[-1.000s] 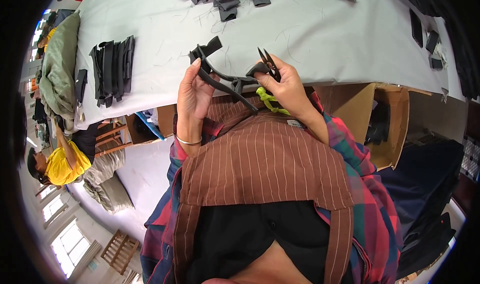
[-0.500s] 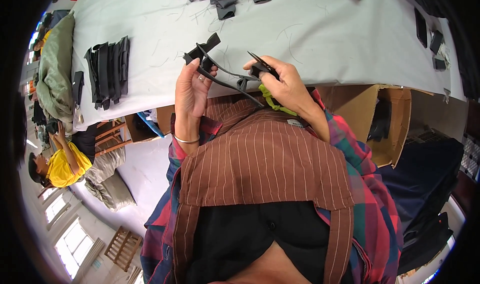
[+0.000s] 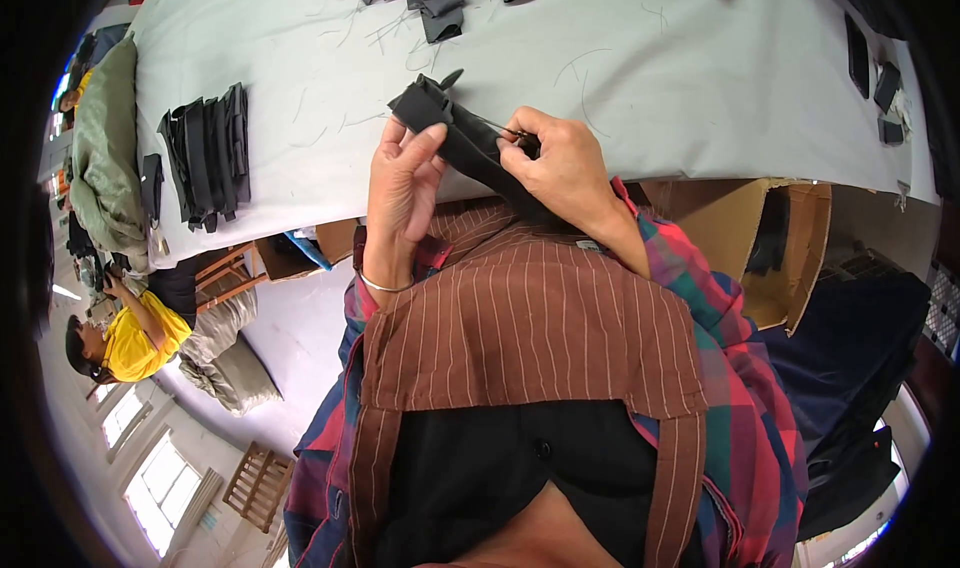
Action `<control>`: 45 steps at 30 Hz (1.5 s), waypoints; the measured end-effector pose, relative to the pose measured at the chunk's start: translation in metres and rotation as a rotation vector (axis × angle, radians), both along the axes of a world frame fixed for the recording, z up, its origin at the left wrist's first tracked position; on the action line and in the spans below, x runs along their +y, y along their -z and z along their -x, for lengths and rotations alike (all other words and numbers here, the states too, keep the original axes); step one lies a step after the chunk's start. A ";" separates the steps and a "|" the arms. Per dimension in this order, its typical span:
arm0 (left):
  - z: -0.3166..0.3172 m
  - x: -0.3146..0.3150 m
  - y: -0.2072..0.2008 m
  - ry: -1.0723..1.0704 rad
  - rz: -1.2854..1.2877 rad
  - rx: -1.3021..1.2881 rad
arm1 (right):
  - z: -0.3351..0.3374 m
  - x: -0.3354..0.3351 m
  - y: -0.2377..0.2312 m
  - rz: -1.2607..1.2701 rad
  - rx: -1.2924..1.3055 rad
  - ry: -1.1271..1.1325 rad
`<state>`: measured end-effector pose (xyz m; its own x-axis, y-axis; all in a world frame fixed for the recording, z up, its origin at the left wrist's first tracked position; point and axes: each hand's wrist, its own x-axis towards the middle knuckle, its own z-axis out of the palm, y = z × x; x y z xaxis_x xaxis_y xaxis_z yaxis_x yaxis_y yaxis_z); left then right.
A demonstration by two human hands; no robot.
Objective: Manually trimming or preparing textile components using small snips/tools at a workstation.
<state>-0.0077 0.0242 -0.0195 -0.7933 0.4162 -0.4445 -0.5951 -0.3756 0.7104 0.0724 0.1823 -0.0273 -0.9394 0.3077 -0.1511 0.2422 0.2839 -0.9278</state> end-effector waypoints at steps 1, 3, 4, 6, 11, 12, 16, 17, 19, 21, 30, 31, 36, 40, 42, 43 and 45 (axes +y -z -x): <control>-0.003 0.002 -0.002 0.001 0.002 -0.003 | 0.001 0.000 0.004 -0.039 0.060 0.036; -0.009 0.006 -0.007 0.042 0.092 0.036 | 0.001 0.001 0.008 -0.082 0.059 0.064; -0.009 0.005 -0.005 0.060 0.126 0.041 | 0.001 0.001 0.009 -0.125 0.061 0.091; -0.012 0.007 -0.009 0.056 0.136 0.049 | 0.000 0.001 0.010 -0.133 0.064 0.106; -0.016 0.008 -0.013 0.072 0.154 0.051 | -0.002 0.000 0.016 -0.127 0.072 0.163; -0.016 0.007 -0.013 0.118 0.157 0.000 | -0.003 0.000 0.017 -0.074 0.088 0.171; -0.011 0.014 -0.018 0.102 0.126 -0.102 | -0.006 -0.006 0.012 0.046 0.035 0.132; -0.007 0.015 -0.014 0.108 0.128 -0.104 | -0.006 -0.008 0.011 0.047 0.033 0.137; 0.003 0.015 -0.006 0.156 0.223 0.018 | -0.007 -0.013 0.010 0.105 0.061 0.115; 0.008 0.017 -0.007 0.151 0.265 0.028 | -0.008 -0.012 0.008 0.115 0.017 0.104; 0.018 0.024 0.007 0.280 0.286 0.161 | 0.000 0.015 0.011 -0.092 0.089 0.038; 0.017 0.025 0.006 0.276 0.288 0.159 | -0.002 0.021 0.008 -0.090 0.088 0.033; 0.015 0.029 0.004 0.338 0.350 0.227 | -0.008 0.050 -0.010 -0.454 0.140 -0.130; 0.009 0.032 0.001 0.349 0.371 0.258 | -0.013 0.057 -0.007 -0.530 0.154 -0.264; 0.006 0.034 -0.001 0.328 0.350 0.271 | -0.015 0.058 -0.010 -0.547 0.139 -0.281; 0.006 0.034 -0.001 0.328 0.349 0.271 | -0.016 0.057 -0.011 -0.563 0.123 -0.297; 0.007 0.034 -0.003 0.347 0.372 0.267 | -0.017 0.055 -0.012 -0.613 0.138 -0.307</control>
